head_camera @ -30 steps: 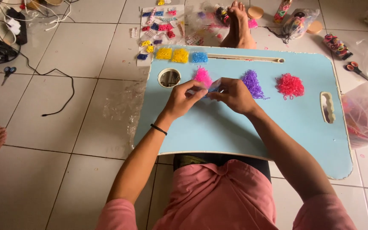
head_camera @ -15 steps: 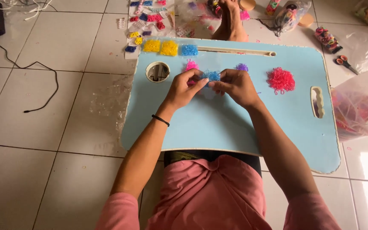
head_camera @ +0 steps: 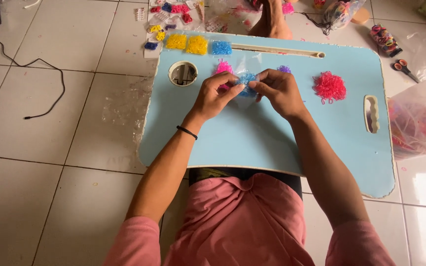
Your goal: Sorting and packaging small colorful rubber bands into small plastic bags on a portable table.
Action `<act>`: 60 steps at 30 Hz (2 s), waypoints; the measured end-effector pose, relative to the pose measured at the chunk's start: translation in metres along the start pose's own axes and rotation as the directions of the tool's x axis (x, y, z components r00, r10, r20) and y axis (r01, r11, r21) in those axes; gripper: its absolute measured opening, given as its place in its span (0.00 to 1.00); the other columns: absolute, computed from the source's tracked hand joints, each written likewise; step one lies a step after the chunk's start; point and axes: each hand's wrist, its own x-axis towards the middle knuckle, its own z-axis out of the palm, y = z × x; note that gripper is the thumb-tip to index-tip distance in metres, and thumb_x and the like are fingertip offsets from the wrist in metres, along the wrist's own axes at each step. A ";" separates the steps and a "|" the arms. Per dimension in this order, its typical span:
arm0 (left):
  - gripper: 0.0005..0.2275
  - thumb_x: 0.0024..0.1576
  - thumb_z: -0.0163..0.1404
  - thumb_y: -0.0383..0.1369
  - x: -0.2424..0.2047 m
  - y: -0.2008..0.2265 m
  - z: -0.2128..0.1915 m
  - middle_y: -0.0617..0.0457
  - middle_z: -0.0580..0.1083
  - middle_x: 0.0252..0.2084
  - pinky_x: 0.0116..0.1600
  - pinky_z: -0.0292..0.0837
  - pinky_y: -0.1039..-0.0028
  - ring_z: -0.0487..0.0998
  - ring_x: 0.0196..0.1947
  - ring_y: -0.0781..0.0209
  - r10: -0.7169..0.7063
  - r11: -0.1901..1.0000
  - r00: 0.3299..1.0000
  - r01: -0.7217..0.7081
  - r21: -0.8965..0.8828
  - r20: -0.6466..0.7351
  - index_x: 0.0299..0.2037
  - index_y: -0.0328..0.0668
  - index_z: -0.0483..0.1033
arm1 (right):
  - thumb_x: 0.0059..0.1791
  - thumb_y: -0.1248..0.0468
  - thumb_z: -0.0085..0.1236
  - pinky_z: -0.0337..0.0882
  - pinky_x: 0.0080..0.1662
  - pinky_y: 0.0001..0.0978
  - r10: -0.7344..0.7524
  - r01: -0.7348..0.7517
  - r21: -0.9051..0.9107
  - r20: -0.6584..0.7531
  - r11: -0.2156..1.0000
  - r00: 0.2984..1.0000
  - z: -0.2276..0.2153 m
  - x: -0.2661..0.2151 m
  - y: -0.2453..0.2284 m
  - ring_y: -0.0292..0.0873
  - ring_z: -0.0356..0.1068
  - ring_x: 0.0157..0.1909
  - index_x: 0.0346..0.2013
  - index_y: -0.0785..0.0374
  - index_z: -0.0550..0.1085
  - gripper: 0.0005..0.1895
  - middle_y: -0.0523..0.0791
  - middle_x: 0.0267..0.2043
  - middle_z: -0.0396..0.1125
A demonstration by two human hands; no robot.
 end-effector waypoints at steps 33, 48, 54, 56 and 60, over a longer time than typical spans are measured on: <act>0.07 0.64 0.56 0.33 -0.004 -0.001 -0.002 0.48 0.77 0.36 0.41 0.80 0.68 0.81 0.40 0.56 -0.047 0.998 0.978 0.039 0.042 0.202 0.47 0.40 0.79 | 0.53 0.56 0.62 0.56 0.69 0.63 -0.153 0.212 -0.413 0.170 0.886 0.973 0.000 -0.015 -0.071 0.68 0.59 0.72 0.34 0.65 0.80 0.13 0.60 0.64 0.64; 0.10 0.64 0.56 0.35 -0.007 0.013 0.001 0.44 0.77 0.36 0.48 0.77 0.65 0.81 0.40 0.56 -0.092 0.996 0.978 0.093 0.001 0.185 0.47 0.36 0.79 | 0.52 0.53 0.63 0.56 0.68 0.65 0.057 0.009 -0.425 0.142 0.905 0.988 0.003 -0.014 -0.073 0.64 0.61 0.71 0.43 0.56 0.83 0.12 0.55 0.66 0.67; 0.09 0.62 0.59 0.32 -0.009 -0.007 0.002 0.48 0.78 0.36 0.40 0.83 0.70 0.80 0.39 0.63 -0.238 0.963 0.969 0.244 -0.112 0.068 0.48 0.37 0.79 | 0.50 0.61 0.67 0.69 0.57 0.42 -0.107 0.096 -0.121 -0.084 0.988 0.991 -0.006 -0.007 -0.049 0.54 0.70 0.61 0.64 0.66 0.61 0.33 0.57 0.58 0.69; 0.09 0.62 0.59 0.33 -0.008 -0.005 0.001 0.50 0.77 0.35 0.41 0.83 0.72 0.79 0.38 0.67 -0.246 0.962 0.969 0.248 -0.115 0.028 0.49 0.39 0.78 | 0.50 0.62 0.68 0.70 0.53 0.40 -0.035 0.023 -0.145 -0.077 0.989 0.996 0.001 -0.008 -0.048 0.51 0.71 0.54 0.63 0.68 0.65 0.31 0.56 0.51 0.71; 0.09 0.62 0.58 0.37 -0.008 -0.006 0.000 0.51 0.79 0.36 0.42 0.81 0.72 0.80 0.38 0.67 -0.281 0.952 0.959 0.283 -0.117 0.036 0.46 0.42 0.80 | 0.54 0.59 0.65 0.74 0.43 0.32 0.092 -0.124 -0.222 -0.153 0.967 0.984 0.006 -0.007 -0.028 0.41 0.71 0.37 0.42 0.66 0.80 0.12 0.50 0.35 0.74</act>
